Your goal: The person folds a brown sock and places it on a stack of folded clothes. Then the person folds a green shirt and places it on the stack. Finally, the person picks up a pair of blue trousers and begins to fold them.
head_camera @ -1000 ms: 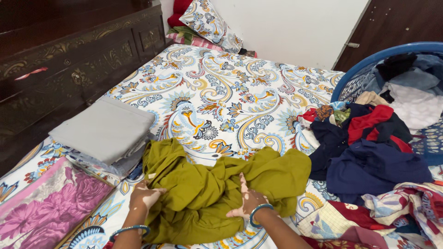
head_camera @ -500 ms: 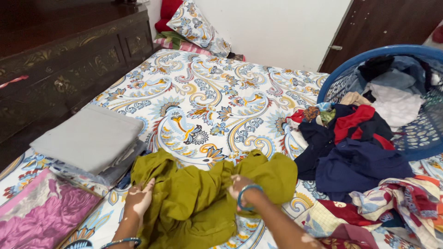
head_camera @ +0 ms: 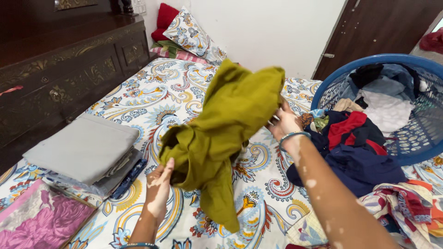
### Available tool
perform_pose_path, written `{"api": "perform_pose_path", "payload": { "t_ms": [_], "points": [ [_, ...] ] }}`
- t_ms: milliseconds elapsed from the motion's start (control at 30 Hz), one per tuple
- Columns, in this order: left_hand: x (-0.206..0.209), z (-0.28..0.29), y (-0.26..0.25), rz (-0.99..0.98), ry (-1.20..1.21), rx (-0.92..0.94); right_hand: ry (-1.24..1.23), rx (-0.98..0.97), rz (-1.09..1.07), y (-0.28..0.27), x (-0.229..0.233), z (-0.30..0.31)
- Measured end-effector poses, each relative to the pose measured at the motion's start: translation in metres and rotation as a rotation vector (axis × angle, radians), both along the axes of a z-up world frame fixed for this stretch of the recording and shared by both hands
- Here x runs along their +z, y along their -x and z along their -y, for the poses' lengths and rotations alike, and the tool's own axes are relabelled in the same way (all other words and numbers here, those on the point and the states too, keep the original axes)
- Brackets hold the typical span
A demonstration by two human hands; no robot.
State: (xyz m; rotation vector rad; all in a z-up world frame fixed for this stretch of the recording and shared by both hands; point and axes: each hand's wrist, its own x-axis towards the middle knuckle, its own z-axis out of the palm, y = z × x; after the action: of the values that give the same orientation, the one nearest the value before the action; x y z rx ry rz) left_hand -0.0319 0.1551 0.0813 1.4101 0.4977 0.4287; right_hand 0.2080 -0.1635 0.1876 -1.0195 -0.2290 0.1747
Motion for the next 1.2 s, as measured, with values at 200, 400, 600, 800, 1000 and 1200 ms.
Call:
{"api": "perform_pose_path", "payload": {
  "t_ms": [200,400,600,800,1000,1200],
  "points": [
    [-0.055,0.008,-0.011,-0.242,0.052,-0.026,0.635,-0.071,-0.302,0.026,-0.079,0.039],
    [-0.063,0.031,0.000,-0.519,-0.076,-0.290,0.881,0.176,-0.241,0.079,-0.151,0.014],
    [-0.046,0.042,0.008,-0.584,-0.185,-0.477,0.851,0.130,-0.017,0.131,-0.156,-0.033],
    [-0.051,0.051,0.008,-0.513,-0.326,-0.616,0.971,-0.051,0.210,0.145,-0.158,-0.068],
    [-0.030,0.039,0.010,-0.569,-0.288,-0.623,0.945,-0.015,0.242,0.132,-0.185,-0.088],
    [-0.033,0.029,0.013,-0.619,-0.712,-0.088,0.573,0.099,0.154,0.134,-0.151,-0.095]
  ]
}}
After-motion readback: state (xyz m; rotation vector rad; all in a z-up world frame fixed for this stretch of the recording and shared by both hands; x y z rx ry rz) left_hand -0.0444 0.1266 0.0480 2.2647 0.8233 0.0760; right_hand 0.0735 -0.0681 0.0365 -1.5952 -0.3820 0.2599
